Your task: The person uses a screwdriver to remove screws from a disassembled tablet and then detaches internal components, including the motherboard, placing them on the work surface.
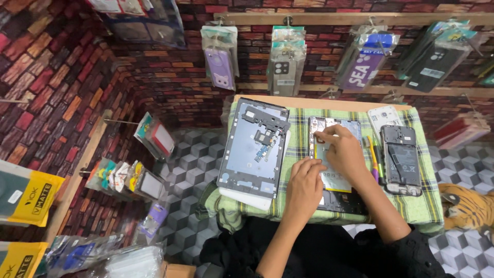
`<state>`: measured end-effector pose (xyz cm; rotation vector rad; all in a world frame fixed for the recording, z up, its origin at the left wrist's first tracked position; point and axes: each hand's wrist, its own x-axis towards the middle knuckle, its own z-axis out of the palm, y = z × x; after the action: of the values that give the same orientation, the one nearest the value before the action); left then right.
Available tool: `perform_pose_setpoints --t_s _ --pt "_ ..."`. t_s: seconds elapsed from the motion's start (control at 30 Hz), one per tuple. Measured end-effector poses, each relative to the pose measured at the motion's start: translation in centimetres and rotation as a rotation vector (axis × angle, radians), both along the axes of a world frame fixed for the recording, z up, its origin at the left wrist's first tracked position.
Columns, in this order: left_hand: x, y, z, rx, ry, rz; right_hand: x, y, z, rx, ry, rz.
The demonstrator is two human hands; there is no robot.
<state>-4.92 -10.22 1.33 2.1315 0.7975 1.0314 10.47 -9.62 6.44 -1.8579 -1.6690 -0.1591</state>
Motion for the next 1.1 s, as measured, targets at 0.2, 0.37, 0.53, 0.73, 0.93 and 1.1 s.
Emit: perform_pose_setpoints --t_s 0.2,0.37,0.53,0.73,0.93,1.1 --pt "0.2 0.2 0.1 -0.006 0.005 0.001 0.1 0.3 0.5 0.044 0.041 0.001" --pt "0.4 0.1 -0.2 0.009 -0.010 0.009 -0.2 -0.3 0.7 0.045 0.049 -0.024" --pt "0.6 0.1 -0.2 -0.001 -0.021 0.009 -0.5 -0.6 0.7 0.109 0.026 -0.029" --pt "0.6 0.1 -0.2 0.002 -0.015 0.010 -0.7 -0.6 0.6 0.106 -0.037 -0.040" --pt "0.6 0.1 -0.3 0.021 -0.029 0.016 -1.0 -0.7 0.4 0.090 -0.071 -0.063" --pt "0.5 0.1 -0.2 0.020 -0.036 0.010 -0.9 -0.7 0.2 0.106 -0.069 -0.046"
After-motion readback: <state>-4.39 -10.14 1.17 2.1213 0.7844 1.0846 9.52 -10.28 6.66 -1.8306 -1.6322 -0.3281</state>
